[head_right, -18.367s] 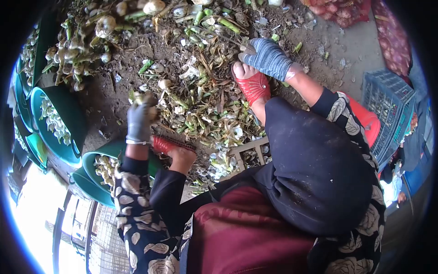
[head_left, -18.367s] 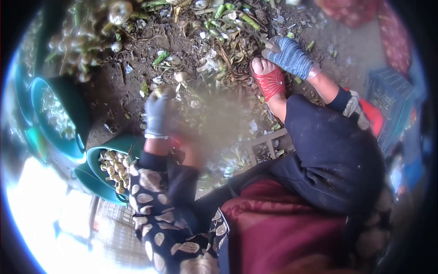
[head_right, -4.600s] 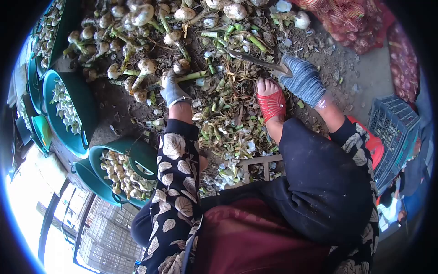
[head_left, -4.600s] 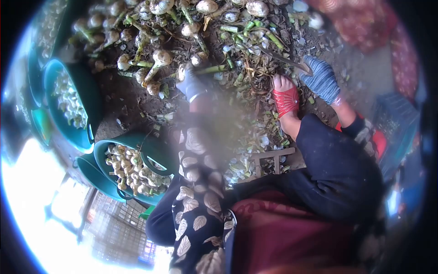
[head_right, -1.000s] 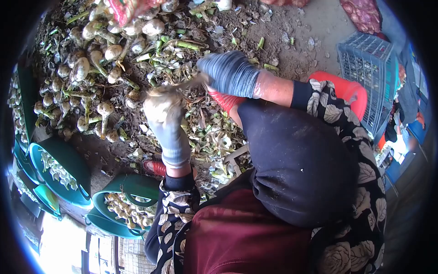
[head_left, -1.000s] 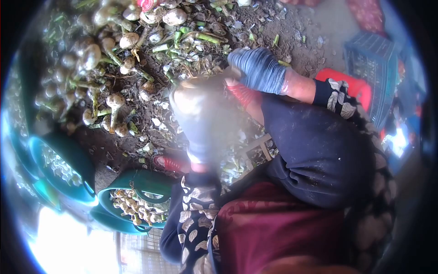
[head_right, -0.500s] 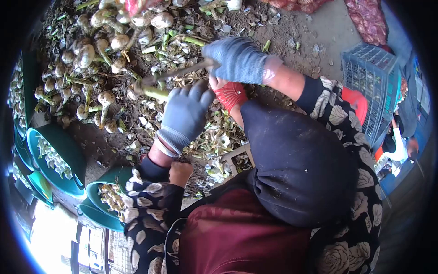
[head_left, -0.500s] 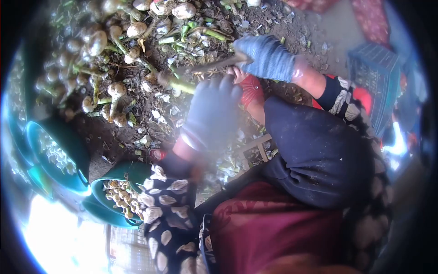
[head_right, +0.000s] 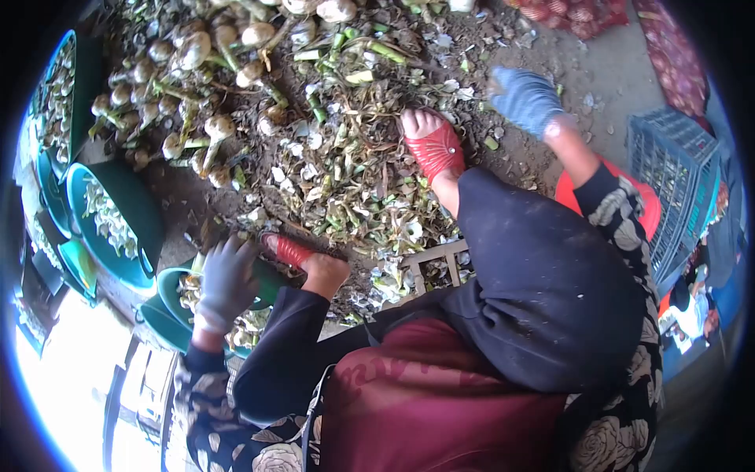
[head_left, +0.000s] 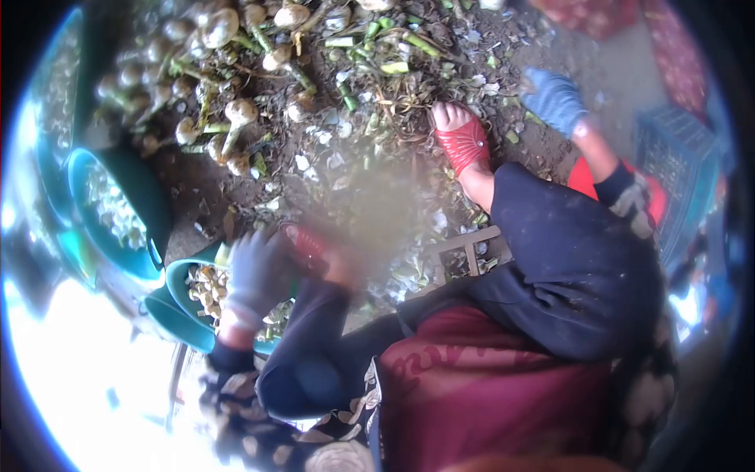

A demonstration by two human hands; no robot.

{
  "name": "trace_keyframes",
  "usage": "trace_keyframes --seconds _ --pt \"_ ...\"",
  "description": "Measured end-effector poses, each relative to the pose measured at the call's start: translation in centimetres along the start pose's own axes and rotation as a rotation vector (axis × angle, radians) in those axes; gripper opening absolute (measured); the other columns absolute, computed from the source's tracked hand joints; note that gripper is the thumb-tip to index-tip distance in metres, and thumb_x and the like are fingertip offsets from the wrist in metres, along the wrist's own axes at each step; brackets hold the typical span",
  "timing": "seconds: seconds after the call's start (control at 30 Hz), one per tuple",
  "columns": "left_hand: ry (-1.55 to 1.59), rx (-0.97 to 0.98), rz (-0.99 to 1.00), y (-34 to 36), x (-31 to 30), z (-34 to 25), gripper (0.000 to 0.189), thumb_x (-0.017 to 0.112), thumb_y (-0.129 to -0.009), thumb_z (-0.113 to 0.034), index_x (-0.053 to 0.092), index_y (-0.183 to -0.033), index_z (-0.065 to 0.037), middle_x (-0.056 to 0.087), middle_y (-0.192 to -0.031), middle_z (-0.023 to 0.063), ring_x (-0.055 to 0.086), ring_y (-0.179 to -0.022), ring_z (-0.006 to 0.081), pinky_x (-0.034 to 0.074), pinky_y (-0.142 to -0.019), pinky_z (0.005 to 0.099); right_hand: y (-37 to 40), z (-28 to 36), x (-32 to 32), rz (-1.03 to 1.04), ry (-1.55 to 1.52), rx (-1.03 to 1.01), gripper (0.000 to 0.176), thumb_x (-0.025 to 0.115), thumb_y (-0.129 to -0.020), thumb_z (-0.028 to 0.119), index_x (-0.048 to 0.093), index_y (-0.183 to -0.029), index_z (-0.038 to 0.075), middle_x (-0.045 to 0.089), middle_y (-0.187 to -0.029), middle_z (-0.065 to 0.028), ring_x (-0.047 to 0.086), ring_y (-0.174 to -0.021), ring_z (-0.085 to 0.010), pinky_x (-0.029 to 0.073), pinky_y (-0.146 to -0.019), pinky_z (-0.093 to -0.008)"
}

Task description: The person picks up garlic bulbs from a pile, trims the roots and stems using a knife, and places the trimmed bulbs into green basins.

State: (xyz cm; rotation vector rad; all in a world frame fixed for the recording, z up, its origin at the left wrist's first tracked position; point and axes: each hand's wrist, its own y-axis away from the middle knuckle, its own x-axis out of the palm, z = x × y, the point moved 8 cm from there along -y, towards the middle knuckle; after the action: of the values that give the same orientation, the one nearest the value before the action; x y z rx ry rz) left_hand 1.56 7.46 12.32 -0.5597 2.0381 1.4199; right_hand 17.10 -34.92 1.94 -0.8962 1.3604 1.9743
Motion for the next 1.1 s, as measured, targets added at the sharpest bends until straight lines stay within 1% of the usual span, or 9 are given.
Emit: trace_keyframes --seconds 0.07,0.17,0.3,0.4,0.5,0.63,0.73,0.9,1.1 --pt "0.059 -0.413 0.545 7.6 4.4 7.3 0.035 0.065 -0.071 -0.041 0.065 -0.092 -0.012 0.064 -0.089 0.0140 0.061 -0.084 0.0338 0.048 -0.074 0.0408 0.2 -1.2 -0.1 -0.068 -0.069 0.007 0.026 0.059 -0.078 0.016 0.057 -0.098 -0.001 0.062 -0.085 -0.0208 0.062 -0.081 -0.0343 0.049 -0.070 -0.0392" --pt "-0.024 -0.582 0.595 10.7 3.6 10.1 0.046 0.058 -0.075 -0.053 0.066 -0.093 -0.012 0.066 -0.083 0.0132 0.063 -0.079 0.0307 0.048 -0.073 0.0411 -1.2 -1.1 0.5 -0.131 -0.195 -0.003 0.030 0.061 -0.077 0.020 0.057 -0.098 -0.001 0.062 -0.085 -0.0212 0.061 -0.081 -0.0353 0.049 -0.071 -0.0395" --pt "0.368 -0.423 -0.310 0.6 -1.1 10.0 0.010 0.057 -0.082 -0.012 0.054 -0.086 -0.003 0.056 -0.070 0.0143 0.054 -0.062 0.0294 0.045 -0.061 0.0324 -2.5 0.1 1.3 -0.184 -0.291 -0.050 0.034 0.063 -0.076 0.024 0.058 -0.100 -0.001 0.062 -0.086 -0.0217 0.060 -0.081 -0.0366 0.048 -0.071 -0.0400" --pt "0.260 -0.412 -0.696 -7.9 -2.6 12.3 0.037 0.063 -0.077 -0.027 0.054 -0.104 -0.005 0.059 -0.097 0.0160 0.057 -0.090 0.0340 0.046 -0.077 0.0414 -2.4 2.1 1.0 -0.126 -0.288 0.012 0.037 0.066 -0.074 0.024 0.058 -0.100 -0.002 0.062 -0.086 -0.0224 0.061 -0.081 -0.0361 0.048 -0.071 -0.0401" --pt "0.179 -0.811 -0.442 -15.3 0.5 16.1 0.080 0.072 -0.063 -0.045 0.039 -0.123 -0.004 0.061 -0.104 0.0212 0.058 -0.097 0.0366 0.043 -0.088 0.0408 -1.4 2.5 0.4 -0.222 -0.233 -0.012 0.037 0.066 -0.074 0.024 0.058 -0.100 -0.001 0.062 -0.086 -0.0221 0.061 -0.080 -0.0358 0.048 -0.070 -0.0402" --pt "0.664 -1.017 -0.716 -17.1 2.8 16.7 0.078 0.078 -0.062 -0.040 0.038 -0.114 0.002 0.061 -0.099 0.0186 0.060 -0.092 0.0287 0.046 -0.082 0.0340 -1.9 2.9 0.9 -0.071 -0.312 0.088 0.030 0.066 -0.074 0.021 0.057 -0.092 -0.001 0.063 -0.080 -0.0190 0.062 -0.077 -0.0330 0.049 -0.068 -0.0373" --pt "1.331 -0.366 -1.098 -17.4 1.0 8.6 0.058 0.075 -0.071 -0.017 0.040 -0.115 -0.001 0.054 -0.104 0.0091 0.054 -0.091 0.0150 0.047 -0.079 0.0280 -1.6 6.5 -1.2 -0.158 -0.496 -0.046 0.023 0.065 -0.075 0.019 0.056 -0.087 0.001 0.061 -0.076 -0.0157 0.060 -0.070 -0.0306 0.048 -0.063 -0.0345" --pt "1.676 0.224 -0.680 -15.0 -3.1 -5.8 0.059 0.074 -0.074 -0.026 0.043 -0.119 -0.004 0.055 -0.107 0.0073 0.054 -0.097 0.0176 0.044 -0.087 0.0320 -0.2 14.9 -6.7 -0.393 -0.327 -0.479 0.034 0.070 -0.066 0.020 0.058 -0.093 0.001 0.056 -0.076 -0.0121 0.055 -0.066 -0.0319 0.047 -0.060 -0.0359" --pt "1.275 0.130 -0.745 -14.3 -3.8 -9.3 0.071 0.072 -0.069 -0.047 0.046 -0.116 0.000 0.056 -0.104 0.0094 0.056 -0.092 0.0204 0.045 -0.085 0.0332 0.7 18.6 -6.1 -0.257 -0.003 -0.547 0.031 0.064 -0.070 0.021 0.058 -0.097 0.007 0.060 -0.083 -0.0108 0.062 -0.071 -0.0278 0.049 -0.061 -0.0405"
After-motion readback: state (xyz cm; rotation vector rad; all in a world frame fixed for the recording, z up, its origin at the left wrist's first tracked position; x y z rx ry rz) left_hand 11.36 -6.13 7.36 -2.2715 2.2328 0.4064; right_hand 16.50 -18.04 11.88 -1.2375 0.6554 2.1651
